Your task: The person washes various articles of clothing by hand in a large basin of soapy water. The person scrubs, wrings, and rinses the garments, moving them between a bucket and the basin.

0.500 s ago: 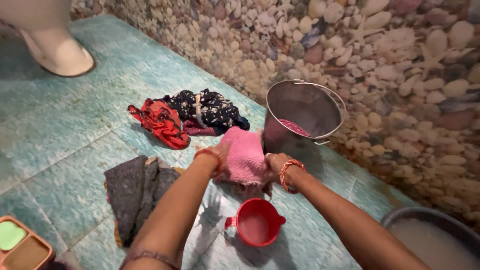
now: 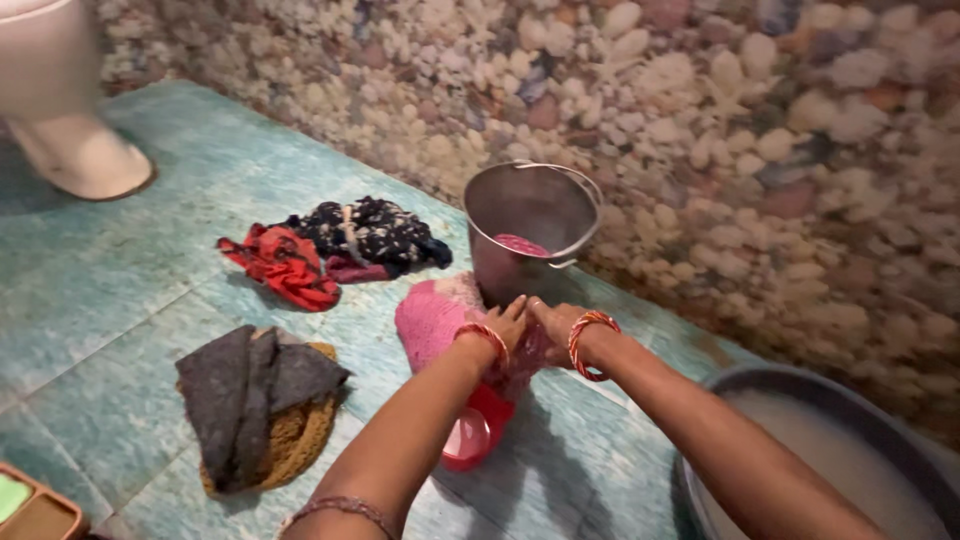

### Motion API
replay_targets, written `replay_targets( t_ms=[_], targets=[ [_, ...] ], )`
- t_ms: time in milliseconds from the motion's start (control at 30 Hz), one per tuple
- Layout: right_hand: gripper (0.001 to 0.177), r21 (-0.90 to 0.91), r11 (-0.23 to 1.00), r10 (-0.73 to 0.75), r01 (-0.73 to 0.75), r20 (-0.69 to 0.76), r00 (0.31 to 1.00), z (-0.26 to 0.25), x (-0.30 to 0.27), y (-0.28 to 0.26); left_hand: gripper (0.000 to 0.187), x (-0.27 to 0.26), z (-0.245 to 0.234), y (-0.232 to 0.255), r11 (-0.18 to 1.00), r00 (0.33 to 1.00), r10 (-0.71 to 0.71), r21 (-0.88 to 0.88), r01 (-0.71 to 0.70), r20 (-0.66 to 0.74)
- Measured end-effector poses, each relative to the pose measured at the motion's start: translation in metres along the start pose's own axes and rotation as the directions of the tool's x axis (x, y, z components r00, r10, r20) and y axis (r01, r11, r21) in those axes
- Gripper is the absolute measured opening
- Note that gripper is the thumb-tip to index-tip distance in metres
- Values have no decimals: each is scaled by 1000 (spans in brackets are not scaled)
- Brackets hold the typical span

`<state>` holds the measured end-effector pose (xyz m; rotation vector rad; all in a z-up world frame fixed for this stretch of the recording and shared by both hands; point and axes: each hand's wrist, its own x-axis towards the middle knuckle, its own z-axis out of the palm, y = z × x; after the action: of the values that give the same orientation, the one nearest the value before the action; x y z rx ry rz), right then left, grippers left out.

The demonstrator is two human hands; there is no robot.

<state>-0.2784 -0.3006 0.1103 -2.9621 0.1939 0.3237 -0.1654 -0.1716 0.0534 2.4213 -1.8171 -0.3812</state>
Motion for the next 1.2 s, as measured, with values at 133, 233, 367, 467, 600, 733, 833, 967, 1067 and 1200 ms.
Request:
replay_targets(
  t_ms=[133,233,367,467,600,733,833,967,1067,1200],
  targets=[
    [63,57,997,53,-52,0,999,-24,-39,-4,86,9,-13,18,996,979,86,-31,-82,185],
    [53,145,989,45,-39,-35,998,-44,-52,-1,82,19,-8,32,999,967,2,-33,7,254],
    [34,242,968,80,-70,-32,996,-40,-57,19,51,39,17,25,995,967,51,-97,-28,248],
    [36,356,911,183,-206,98,978,-27,-60,41,46,52,33,20,998,956,57,-10,-56,289],
    [48,236,948,199,-211,74,977,-9,-60,66,39,59,41,8,992,982,-6,127,-19,190],
    [73,75,968,231,-239,108,967,-5,-62,64,37,74,38,5,995,992,-99,-25,97,-75],
    [92,208,956,193,-207,83,978,-2,-56,51,37,62,15,23,977,985,-170,-130,168,-6],
    [117,497,868,107,-28,-132,985,16,-45,34,42,24,-52,62,913,953,-267,-354,204,-140],
    [104,416,888,304,-197,-209,929,2,-37,39,47,3,-94,75,863,943,-287,-473,178,-169],
    [61,266,951,232,-157,-284,930,-2,-39,54,42,6,-100,69,833,969,-213,-541,114,-123]
  ],
)
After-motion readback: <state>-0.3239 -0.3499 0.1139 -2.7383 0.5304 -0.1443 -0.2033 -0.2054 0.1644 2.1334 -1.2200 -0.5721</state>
